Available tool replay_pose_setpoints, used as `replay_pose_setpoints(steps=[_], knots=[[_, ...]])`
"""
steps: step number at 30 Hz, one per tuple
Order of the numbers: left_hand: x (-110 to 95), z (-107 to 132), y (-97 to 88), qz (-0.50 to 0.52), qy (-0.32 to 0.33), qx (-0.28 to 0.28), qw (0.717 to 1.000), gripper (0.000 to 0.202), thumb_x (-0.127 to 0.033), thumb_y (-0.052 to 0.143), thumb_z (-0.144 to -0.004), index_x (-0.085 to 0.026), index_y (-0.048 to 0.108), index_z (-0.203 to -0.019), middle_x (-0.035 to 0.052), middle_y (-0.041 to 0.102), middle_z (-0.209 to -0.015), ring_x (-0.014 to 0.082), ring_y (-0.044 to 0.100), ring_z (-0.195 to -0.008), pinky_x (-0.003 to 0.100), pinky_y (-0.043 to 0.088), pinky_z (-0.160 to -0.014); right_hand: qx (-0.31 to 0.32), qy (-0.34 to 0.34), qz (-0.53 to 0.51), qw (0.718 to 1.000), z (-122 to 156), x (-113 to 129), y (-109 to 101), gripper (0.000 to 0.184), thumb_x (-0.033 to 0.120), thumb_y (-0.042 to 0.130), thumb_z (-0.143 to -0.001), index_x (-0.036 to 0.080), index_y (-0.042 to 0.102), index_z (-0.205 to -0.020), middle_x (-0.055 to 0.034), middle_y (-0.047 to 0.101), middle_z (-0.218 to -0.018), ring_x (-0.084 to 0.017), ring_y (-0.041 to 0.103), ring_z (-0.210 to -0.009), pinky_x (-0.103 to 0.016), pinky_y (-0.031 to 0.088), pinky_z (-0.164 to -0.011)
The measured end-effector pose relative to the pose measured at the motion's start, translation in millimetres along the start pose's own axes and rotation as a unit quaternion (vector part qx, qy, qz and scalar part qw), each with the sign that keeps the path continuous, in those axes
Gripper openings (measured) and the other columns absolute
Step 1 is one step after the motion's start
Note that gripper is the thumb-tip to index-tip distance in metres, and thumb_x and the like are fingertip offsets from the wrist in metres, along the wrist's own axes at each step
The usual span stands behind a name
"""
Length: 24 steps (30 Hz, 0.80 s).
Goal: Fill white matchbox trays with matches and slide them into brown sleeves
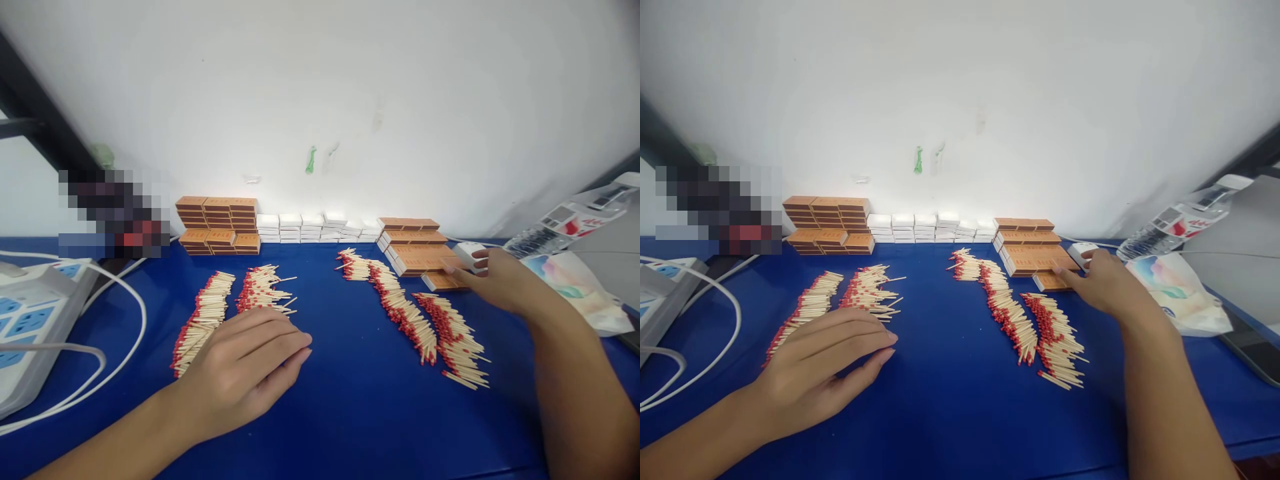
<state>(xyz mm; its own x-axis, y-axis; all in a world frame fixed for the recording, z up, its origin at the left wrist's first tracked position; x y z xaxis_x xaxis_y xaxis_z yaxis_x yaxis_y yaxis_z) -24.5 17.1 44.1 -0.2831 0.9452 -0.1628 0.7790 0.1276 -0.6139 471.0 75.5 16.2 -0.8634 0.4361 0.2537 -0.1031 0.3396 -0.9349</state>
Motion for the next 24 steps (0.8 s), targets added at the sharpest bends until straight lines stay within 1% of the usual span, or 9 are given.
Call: replay_pose_setpoints(steps=[2,3,6,8,11,15,18,21,24], knots=[[0,1,-0.9,-0.004,0.005,0.000,1.000,0.021,-0.002,0.078,-0.096,-0.012,0.077,-0.114,0.0033,0.082,-0.098,0.0152,0.077,-0.090,0.034,0.068,-0.096,-0.011,0.029,-0.050,0.998,6,11,-11,0.042,0.046,0.083,-0.087,0.014,0.072,-0.112,-0.0192,0.081,-0.099,-0.031,0.074,-0.082,-0.041,0.054,-0.073],[1,1,-1.4,-0.005,0.008,0.002,1.000,0.022,-0.001,0.077,-0.097,-0.013,0.077,-0.115,0.0036,0.082,-0.099,0.0155,0.077,-0.091,0.034,0.068,-0.095,-0.045,0.028,-0.066,0.996,10,19,-19,0.032,0.041,0.081,-0.088,0.016,0.074,-0.106,-0.0168,0.081,-0.096,-0.031,0.074,-0.083,-0.042,0.053,-0.076],[1,2,-2.2,0.003,0.021,0.010,1.000,0.023,0.003,0.073,-0.097,-0.014,0.077,-0.114,0.0035,0.083,-0.100,0.0161,0.076,-0.093,0.034,0.068,-0.095,-0.201,-0.047,-0.123,0.971,24,45,-37,0.017,0.038,0.074,-0.090,0.021,0.078,-0.092,-0.0105,0.079,-0.086,-0.027,0.072,-0.078,-0.042,0.052,-0.078],[3,2,-2.4,0.012,0.023,0.012,1.000,0.018,-0.001,0.075,-0.098,-0.014,0.076,-0.109,0.0031,0.083,-0.099,0.0161,0.076,-0.091,0.035,0.068,-0.096,-0.240,-0.126,-0.175,0.947,31,65,-39,0.022,0.042,0.071,-0.092,0.021,0.079,-0.091,-0.0111,0.079,-0.086,-0.025,0.070,-0.074,-0.040,0.053,-0.072],[7,3,-2.0,0.017,0.017,0.017,1.000,0.014,-0.004,0.075,-0.099,-0.014,0.075,-0.109,0.0038,0.083,-0.101,0.0173,0.077,-0.095,0.036,0.068,-0.099,-0.176,-0.243,-0.205,0.932,33,99,-27,0.027,0.045,0.069,-0.097,0.022,0.080,-0.091,-0.0113,0.081,-0.091,-0.024,0.069,-0.074,-0.038,0.055,-0.069],[13,5,-0.5,0.013,0.013,0.029,0.999,0.022,0.000,0.068,-0.101,-0.015,0.075,-0.115,0.0053,0.083,-0.107,0.0195,0.078,-0.104,0.036,0.068,-0.099,-0.100,-0.335,-0.183,0.919,18,151,-13,0.021,0.040,0.068,-0.101,0.025,0.082,-0.096,-0.0089,0.081,-0.096,-0.025,0.070,-0.078,-0.041,0.055,-0.076],[14,3,-0.8,-0.006,0.004,0.015,1.000,0.006,-0.013,0.077,-0.101,-0.016,0.074,-0.106,0.0048,0.081,-0.099,0.0193,0.078,-0.094,0.037,0.069,-0.095,-0.070,-0.381,-0.171,0.906,2,193,-5,0.017,0.033,0.067,-0.103,0.024,0.081,-0.101,-0.0086,0.076,-0.096,-0.026,0.069,-0.084,-0.042,0.054,-0.082],[14,0,-1.3,-0.028,0.012,0.005,1.000,0.003,-0.013,0.074,-0.103,-0.016,0.073,-0.103,0.0045,0.081,-0.096,0.0188,0.078,-0.091,0.037,0.069,-0.093,-0.034,-0.411,-0.154,0.898,-12,230,10,0.012,0.030,0.074,-0.098,0.023,0.080,-0.106,-0.0101,0.073,-0.100,-0.030,0.067,-0.097,-0.045,0.053,-0.092],[16,-1,-2.2,-0.029,0.007,-0.001,1.000,0.006,-0.012,0.073,-0.103,-0.017,0.072,-0.102,0.0041,0.081,-0.095,0.0189,0.077,-0.091,0.036,0.069,-0.090,-0.024,-0.405,-0.154,0.901,-23,249,25,0.003,0.025,0.076,-0.095,0.022,0.078,-0.095,-0.0104,0.072,-0.098,-0.031,0.065,-0.100,-0.047,0.052,-0.093]])
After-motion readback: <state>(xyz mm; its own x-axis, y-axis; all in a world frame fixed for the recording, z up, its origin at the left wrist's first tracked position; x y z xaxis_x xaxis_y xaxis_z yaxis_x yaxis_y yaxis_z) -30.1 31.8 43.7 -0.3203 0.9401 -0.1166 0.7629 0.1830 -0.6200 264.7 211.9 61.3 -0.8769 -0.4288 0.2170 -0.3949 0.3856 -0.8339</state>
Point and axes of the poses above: each hand's wrist, its own z-axis away from the middle knuckle, its own y-axis out of the palm, x = y × z, the point moved 3 cm from there along -z, towards the middle knuckle
